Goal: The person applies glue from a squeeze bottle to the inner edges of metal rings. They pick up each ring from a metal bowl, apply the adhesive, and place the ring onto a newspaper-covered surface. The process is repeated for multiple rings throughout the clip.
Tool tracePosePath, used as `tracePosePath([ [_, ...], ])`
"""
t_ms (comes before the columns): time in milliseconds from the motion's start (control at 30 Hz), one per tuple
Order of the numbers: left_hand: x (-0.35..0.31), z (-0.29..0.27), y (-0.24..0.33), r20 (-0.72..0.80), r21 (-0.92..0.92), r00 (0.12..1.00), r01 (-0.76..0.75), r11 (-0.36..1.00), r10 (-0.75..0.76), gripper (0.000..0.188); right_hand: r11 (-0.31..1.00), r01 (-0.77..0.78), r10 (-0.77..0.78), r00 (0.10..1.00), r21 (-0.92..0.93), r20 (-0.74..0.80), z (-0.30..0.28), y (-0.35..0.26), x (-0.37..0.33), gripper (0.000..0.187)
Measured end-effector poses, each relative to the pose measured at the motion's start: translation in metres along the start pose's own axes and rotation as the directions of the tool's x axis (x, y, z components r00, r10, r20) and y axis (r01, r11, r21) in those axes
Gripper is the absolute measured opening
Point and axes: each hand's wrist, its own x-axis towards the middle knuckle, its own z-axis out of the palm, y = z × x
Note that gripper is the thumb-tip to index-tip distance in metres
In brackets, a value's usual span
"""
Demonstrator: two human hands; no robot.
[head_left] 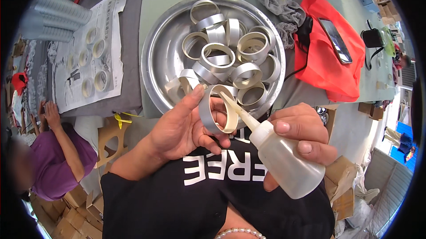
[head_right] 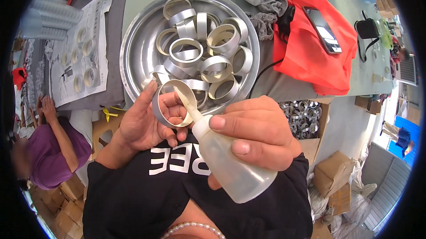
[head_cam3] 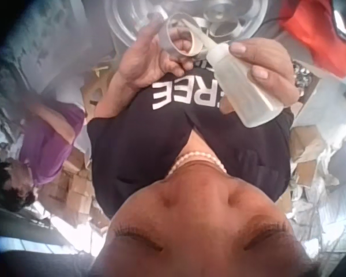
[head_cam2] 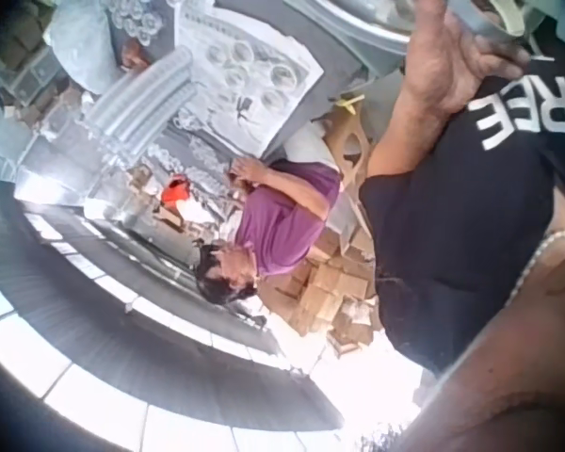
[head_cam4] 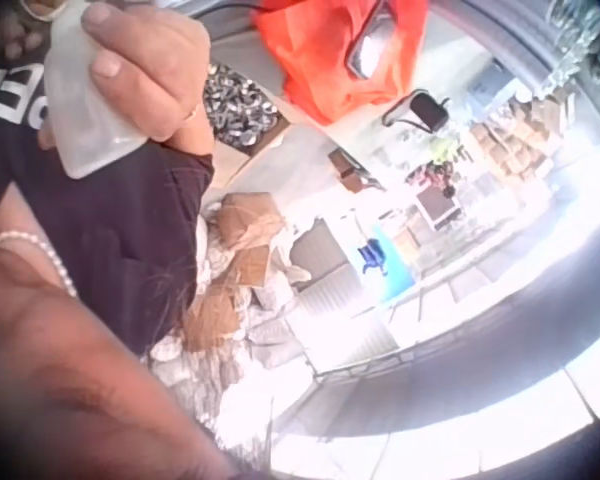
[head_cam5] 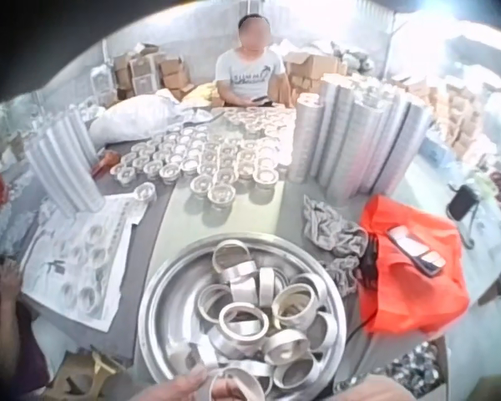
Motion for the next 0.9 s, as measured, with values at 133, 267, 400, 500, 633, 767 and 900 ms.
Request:
tracePosePath([
  [133,-0.001,0.004,-0.001,-0.044,0.045,0.999,0.015,0.999,-0.013,0.068,1.0,0.005,-0.005,1.0,0.008,0.013,0.007,0.003,0.005,0.082],
  [267,-0.006,0.005,-0.002,-0.068,0.097,0.996,-0.056,0.994,0.063,0.061,0.999,0.029,-0.03,0.999,-0.021,-0.039,0.011,0.005,0.01,0.065],
  [400,-0.007,0.015,0.001,-0.093,0.383,0.975,-0.15,0.911,0.2,0.066,0.997,-0.042,0.043,0.999,-0.072,0.008,0.007,-0.002,0.006,0.07],
  [500,-0.009,0.017,0.001,0.001,0.412,0.942,-0.307,0.858,0.336,0.058,0.986,-0.134,0.142,0.986,-0.101,0.082,-0.001,-0.011,0.005,0.082],
  [633,-0.008,0.015,-0.001,0.093,0.587,0.868,-0.444,0.677,0.489,0.073,0.969,-0.241,0.244,0.964,-0.048,0.102,-0.009,-0.017,0.005,0.086],
  [767,-0.007,0.01,0.0,0.355,0.801,0.745,-0.553,0.227,0.565,0.072,0.925,-0.355,0.345,0.934,0.135,0.092,-0.019,-0.014,0.002,0.084],
  [900,-0.005,0.01,0.009,0.557,0.814,0.654,-0.551,-0.183,0.512,0.068,0.879,-0.424,0.387,0.902,0.219,0.192,-0.036,0.003,0.002,0.085],
])
